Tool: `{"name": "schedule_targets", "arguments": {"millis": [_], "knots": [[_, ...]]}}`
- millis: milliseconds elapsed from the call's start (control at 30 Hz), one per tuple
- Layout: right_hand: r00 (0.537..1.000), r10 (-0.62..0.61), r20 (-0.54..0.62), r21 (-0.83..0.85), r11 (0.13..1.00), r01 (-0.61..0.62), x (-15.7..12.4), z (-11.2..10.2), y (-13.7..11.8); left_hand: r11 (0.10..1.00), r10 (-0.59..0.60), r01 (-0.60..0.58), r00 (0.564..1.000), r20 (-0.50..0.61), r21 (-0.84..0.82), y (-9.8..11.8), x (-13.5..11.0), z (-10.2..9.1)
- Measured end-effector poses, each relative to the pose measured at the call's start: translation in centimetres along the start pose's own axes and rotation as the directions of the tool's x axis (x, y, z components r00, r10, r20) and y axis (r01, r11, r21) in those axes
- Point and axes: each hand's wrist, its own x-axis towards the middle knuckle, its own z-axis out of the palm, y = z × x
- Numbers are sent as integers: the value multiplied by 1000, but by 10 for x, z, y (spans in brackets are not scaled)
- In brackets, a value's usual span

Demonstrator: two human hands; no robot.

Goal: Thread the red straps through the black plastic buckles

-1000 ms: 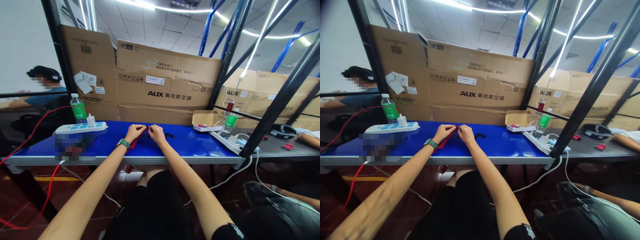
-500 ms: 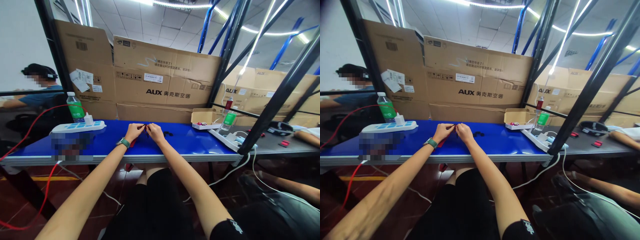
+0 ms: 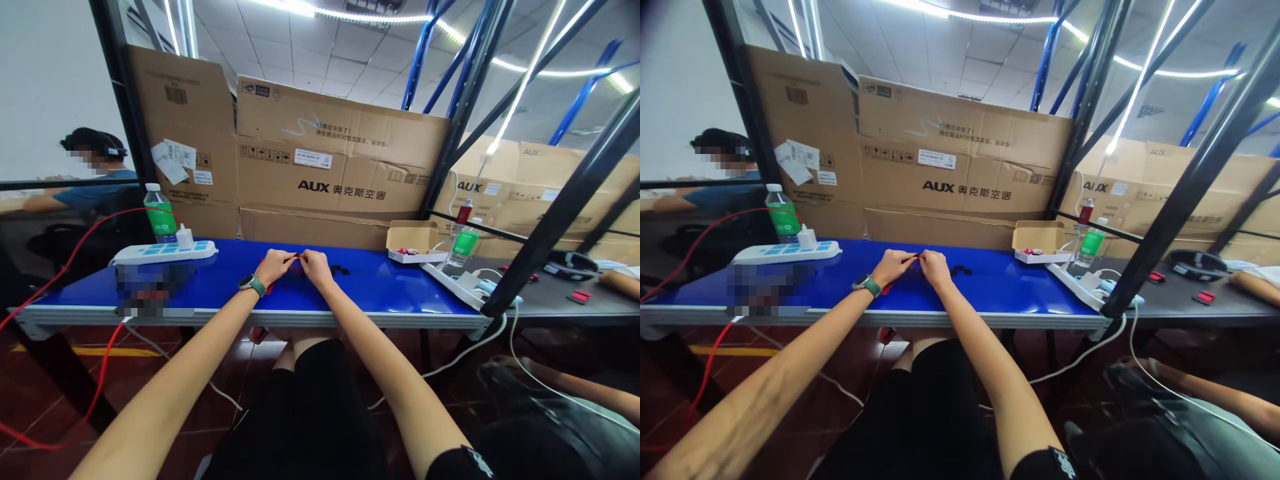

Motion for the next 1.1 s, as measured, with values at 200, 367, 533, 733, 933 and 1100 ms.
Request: {"name": "schedule_targets", "arguments": {"millis": [200,367,533,733,933,1100], "knots": [[991,37,-130,190,982,-12,-1,0,-3,993,-60,49,993,-101,-110,6,0,-1],[997,-67,-43,2,998,68,-2,0,-3,999,10,-7,998,-57,48,2,0,0],[997,-21,68,-122,992,29,-2,-1,-4,974,91,-102,994,66,202,-1,-1,5],[995,94,-18,226,970,-88,1,3,-2,990,-38,40,999,-19,134,-1,0,2],[981,188,-37,321,932,-167,0,4,-6,989,-43,54,996,-80,137,-2,0,3],[995,95,-33,230,969,-85,-1,-4,-6,997,9,-4,998,-65,80,-1,0,6]]}}
